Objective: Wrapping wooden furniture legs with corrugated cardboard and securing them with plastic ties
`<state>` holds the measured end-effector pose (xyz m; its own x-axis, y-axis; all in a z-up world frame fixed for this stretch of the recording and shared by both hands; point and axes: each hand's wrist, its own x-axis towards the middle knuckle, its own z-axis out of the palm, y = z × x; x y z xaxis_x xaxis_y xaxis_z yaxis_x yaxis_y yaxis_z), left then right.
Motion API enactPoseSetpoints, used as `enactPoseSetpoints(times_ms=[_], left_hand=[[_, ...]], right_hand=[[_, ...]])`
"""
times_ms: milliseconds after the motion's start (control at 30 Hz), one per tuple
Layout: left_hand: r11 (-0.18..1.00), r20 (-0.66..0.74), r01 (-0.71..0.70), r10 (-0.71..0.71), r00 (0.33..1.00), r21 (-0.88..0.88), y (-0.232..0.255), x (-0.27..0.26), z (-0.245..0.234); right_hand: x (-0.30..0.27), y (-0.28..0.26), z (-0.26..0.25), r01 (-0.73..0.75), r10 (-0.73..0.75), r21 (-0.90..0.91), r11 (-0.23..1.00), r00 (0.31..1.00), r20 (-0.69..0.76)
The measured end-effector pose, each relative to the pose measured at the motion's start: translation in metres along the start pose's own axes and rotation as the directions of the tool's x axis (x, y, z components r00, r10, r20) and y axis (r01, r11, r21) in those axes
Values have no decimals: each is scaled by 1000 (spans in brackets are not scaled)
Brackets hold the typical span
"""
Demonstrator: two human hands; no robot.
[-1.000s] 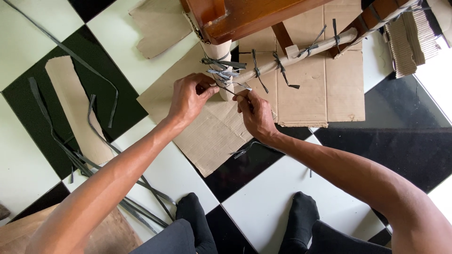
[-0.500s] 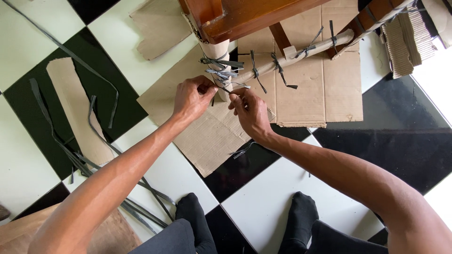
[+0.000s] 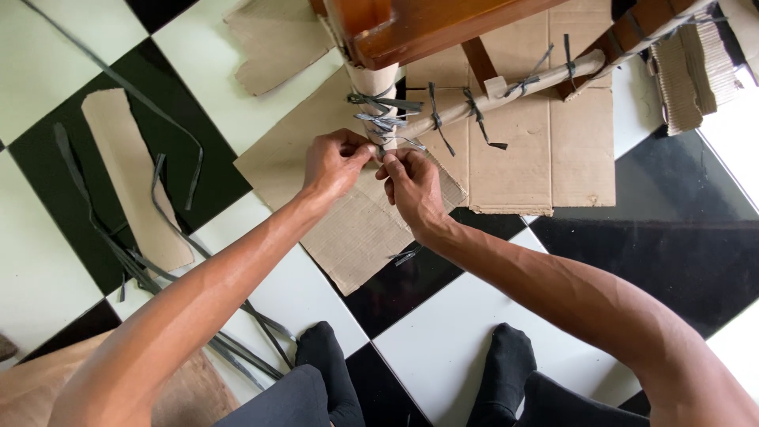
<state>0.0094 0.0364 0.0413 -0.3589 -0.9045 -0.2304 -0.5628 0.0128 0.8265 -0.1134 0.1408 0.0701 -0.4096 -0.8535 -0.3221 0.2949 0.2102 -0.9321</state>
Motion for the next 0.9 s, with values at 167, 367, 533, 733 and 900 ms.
enactPoseSetpoints(times_ms=[167, 367, 533, 733, 900], left_hand=[[988, 22, 124, -122, 992, -89, 4, -1, 6], [920, 84, 288, -275, 958, -265, 9, -9, 4], [864, 116, 346, -327, 938, -365, 17, -10, 3], [822, 195, 369, -314, 929, -434, -4, 3, 4], [878, 133, 294, -263, 956, -377, 1, 0, 7]], right_hand=[[-3, 14, 15, -74, 83, 129, 989, 994, -68], [-10, 18, 36, -165, 194, 223, 961, 974, -114], [-9, 28, 50, -183, 265, 380, 907, 948, -178], [8, 52, 56, -172, 302, 501, 848, 934, -190], [8, 48, 54, -130, 271, 451, 883, 925, -266]])
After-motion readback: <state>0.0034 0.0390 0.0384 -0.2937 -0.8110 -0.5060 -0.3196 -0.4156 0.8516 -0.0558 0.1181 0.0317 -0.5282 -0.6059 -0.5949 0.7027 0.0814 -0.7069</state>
